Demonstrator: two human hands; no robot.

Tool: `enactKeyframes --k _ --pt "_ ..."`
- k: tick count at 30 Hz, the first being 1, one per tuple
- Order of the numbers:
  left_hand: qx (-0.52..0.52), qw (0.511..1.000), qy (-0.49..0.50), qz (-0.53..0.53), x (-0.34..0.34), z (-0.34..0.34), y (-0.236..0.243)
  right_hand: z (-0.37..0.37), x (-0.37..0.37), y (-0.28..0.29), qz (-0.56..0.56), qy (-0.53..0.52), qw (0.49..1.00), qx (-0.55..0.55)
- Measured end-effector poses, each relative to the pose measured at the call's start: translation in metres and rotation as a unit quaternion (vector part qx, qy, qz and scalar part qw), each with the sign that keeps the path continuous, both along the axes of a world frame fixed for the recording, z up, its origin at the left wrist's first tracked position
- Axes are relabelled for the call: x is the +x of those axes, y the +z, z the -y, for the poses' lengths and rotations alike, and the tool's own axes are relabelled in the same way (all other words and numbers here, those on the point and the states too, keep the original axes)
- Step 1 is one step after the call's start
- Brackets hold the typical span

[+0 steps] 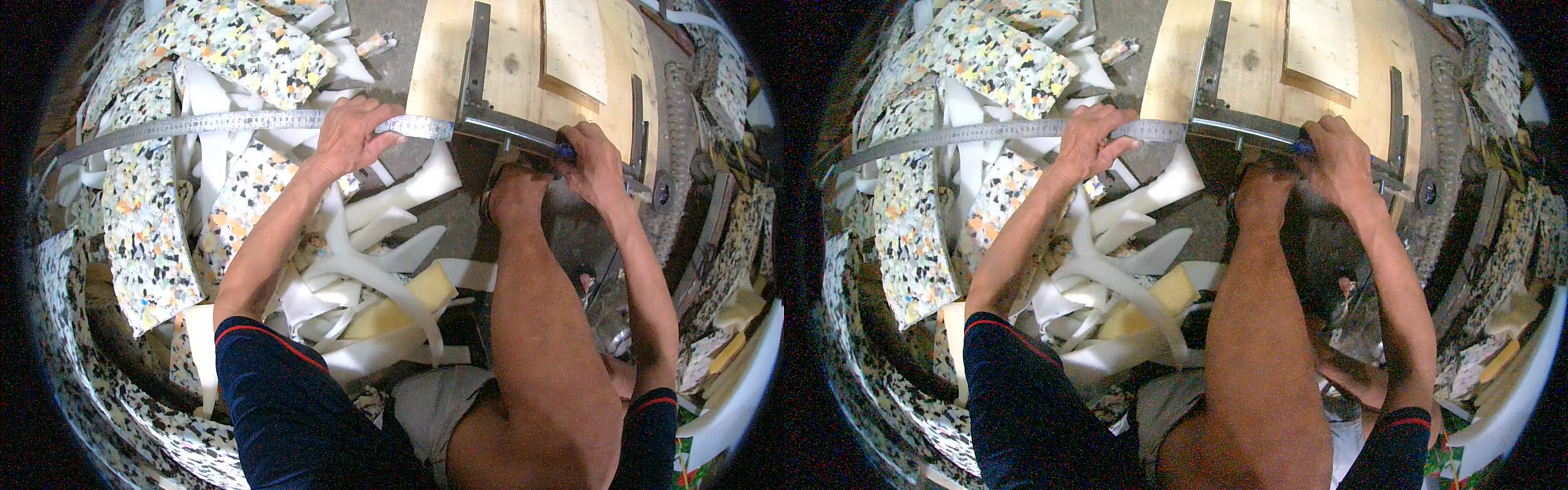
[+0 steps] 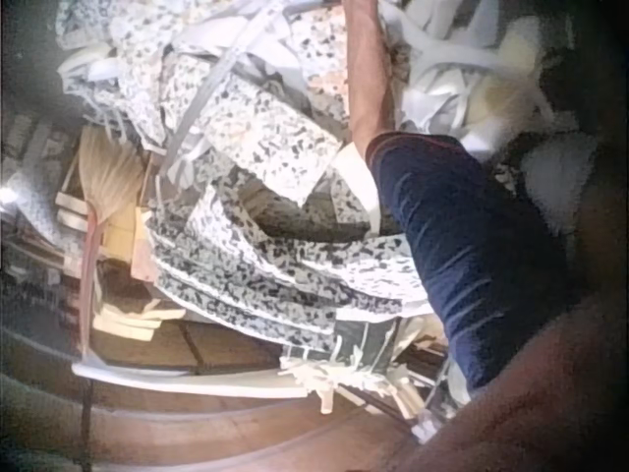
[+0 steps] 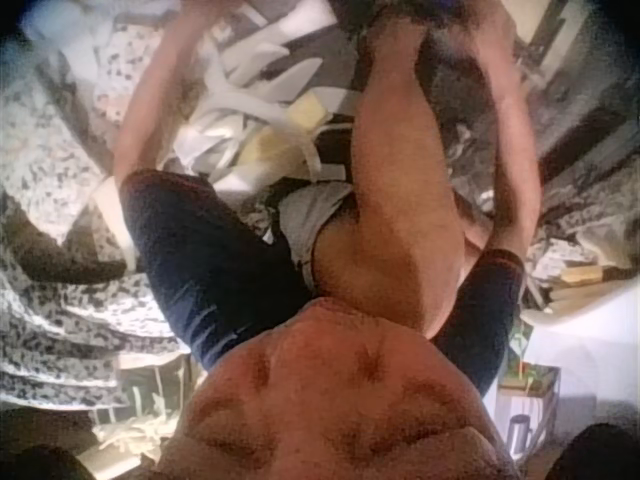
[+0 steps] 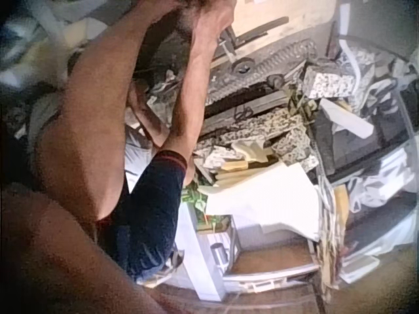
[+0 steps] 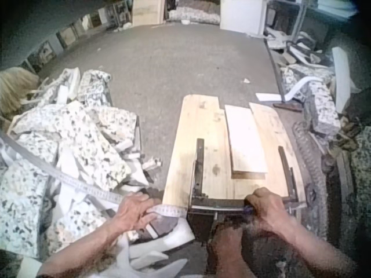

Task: The person uses a metal square and a ruler to measure and mark lines on a piece of wood placed on a workbench. They adjust the tools and use a pen to draw lines on the wood surface.

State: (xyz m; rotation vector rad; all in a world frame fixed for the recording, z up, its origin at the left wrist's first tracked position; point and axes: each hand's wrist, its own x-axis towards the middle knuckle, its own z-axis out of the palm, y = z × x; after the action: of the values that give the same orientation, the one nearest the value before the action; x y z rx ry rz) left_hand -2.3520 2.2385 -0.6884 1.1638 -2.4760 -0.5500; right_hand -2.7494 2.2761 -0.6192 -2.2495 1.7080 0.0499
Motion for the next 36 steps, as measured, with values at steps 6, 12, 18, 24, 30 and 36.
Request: enactKeyframes --k 6,12,18,24,30,36 --pt "-0.004 1.0 0.005 -0.028 -0.0005 0.0002 -0.0019 0.0008 0.0035 0.0045 -0.005 0.002 1.0 -0.007" --pt "0.002 1.0 0.008 -0.03 -0.0006 0.0001 -0.0003 0.0014 0.0018 0.0024 -0.004 0.002 1.0 0.006" --pt "0.015 1.0 0.016 -0.02 -0.0021 -0.0007 0.0037 0.0014 -0.0002 0.0011 0.015 -0.001 1.0 0.006" --pt "0.017 0.999 0.03 -0.009 -0.0015 -0.0019 -0.0004 0.001 0.0004 0.0006 0.018 -0.006 1.0 0.003" --pt "0.015 1.0 0.025 -0.011 -0.0013 -0.0012 0.0005 -0.0006 -0.0003 0.0007 0.013 0.002 1.0 -0.006" --pt "0.03 0.999 0.028 0.009 -0.0021 -0.0019 0.0021 0.0017 0.0021 0.0026 0.018 -0.012 1.0 0.004"
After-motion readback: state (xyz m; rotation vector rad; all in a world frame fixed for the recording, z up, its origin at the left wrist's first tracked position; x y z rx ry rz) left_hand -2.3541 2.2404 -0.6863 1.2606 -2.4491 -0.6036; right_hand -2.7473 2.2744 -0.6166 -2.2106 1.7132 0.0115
